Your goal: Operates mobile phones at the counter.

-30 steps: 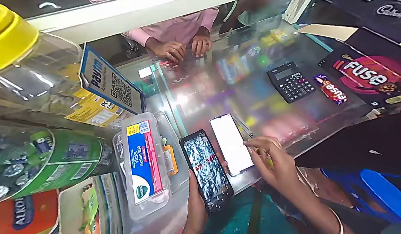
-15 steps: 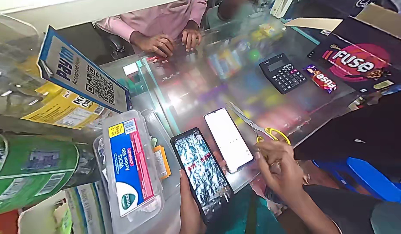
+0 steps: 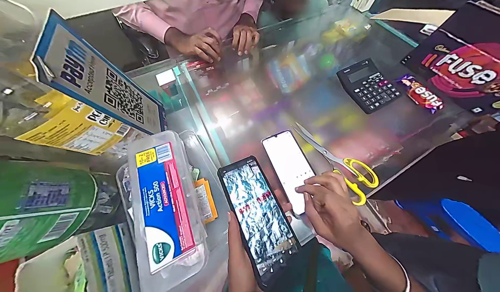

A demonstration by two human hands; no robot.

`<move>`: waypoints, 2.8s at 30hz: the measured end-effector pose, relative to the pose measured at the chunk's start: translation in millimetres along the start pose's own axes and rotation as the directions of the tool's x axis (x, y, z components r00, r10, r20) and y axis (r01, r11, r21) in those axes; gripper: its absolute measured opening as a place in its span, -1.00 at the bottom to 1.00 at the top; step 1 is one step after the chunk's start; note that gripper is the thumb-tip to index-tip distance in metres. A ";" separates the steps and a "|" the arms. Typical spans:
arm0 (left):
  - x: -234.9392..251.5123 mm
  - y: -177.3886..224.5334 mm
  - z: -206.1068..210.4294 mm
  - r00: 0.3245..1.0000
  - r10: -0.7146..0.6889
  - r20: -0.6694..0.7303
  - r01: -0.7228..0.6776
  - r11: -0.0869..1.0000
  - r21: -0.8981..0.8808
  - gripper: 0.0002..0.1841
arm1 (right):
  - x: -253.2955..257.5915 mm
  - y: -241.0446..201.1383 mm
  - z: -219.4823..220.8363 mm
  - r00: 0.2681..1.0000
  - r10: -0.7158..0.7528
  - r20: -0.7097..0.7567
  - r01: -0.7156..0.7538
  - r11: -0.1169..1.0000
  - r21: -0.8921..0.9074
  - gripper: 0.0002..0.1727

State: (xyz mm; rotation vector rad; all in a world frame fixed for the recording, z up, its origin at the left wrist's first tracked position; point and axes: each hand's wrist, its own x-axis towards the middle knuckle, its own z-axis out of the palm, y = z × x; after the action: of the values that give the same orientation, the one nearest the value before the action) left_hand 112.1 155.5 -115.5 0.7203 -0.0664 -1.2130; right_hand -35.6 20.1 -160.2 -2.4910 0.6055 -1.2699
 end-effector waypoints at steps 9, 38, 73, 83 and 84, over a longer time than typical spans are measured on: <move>0.3 0.6 -1.0 1.000 0.009 0.005 -0.009 1.000 -0.008 -0.33 | -7.3 1.9 -7.8 0.995 0.010 -0.096 0.000 0.995 0.103 -0.87; 5.0 3.3 -9.7 0.996 0.043 0.084 -0.049 0.996 0.073 -0.39 | -2.5 18.2 -11.8 0.980 0.048 -0.193 -0.076 0.987 -0.144 -0.86; 1.8 1.8 -0.3 0.999 -0.024 0.026 0.024 1.000 -0.011 -0.33 | -8.9 18.9 -12.0 0.957 0.087 -0.277 -0.096 0.995 -0.021 -0.83; 2.8 3.5 0.9 0.995 -0.037 0.096 0.040 0.999 -0.025 -0.35 | -10.7 18.9 -14.6 0.968 0.052 -0.247 -0.057 0.998 -0.014 -0.83; 3.5 3.9 0.1 0.991 -0.047 0.125 0.053 0.998 -0.043 -0.35 | -10.9 19.1 -14.4 0.970 0.044 -0.241 -0.048 0.999 -0.011 -0.84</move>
State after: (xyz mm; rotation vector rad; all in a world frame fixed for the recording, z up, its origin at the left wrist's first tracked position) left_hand 116.7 153.0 -114.5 0.6090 -0.1237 -1.3029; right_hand -57.7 7.8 -167.7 -2.3384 0.7279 -1.5685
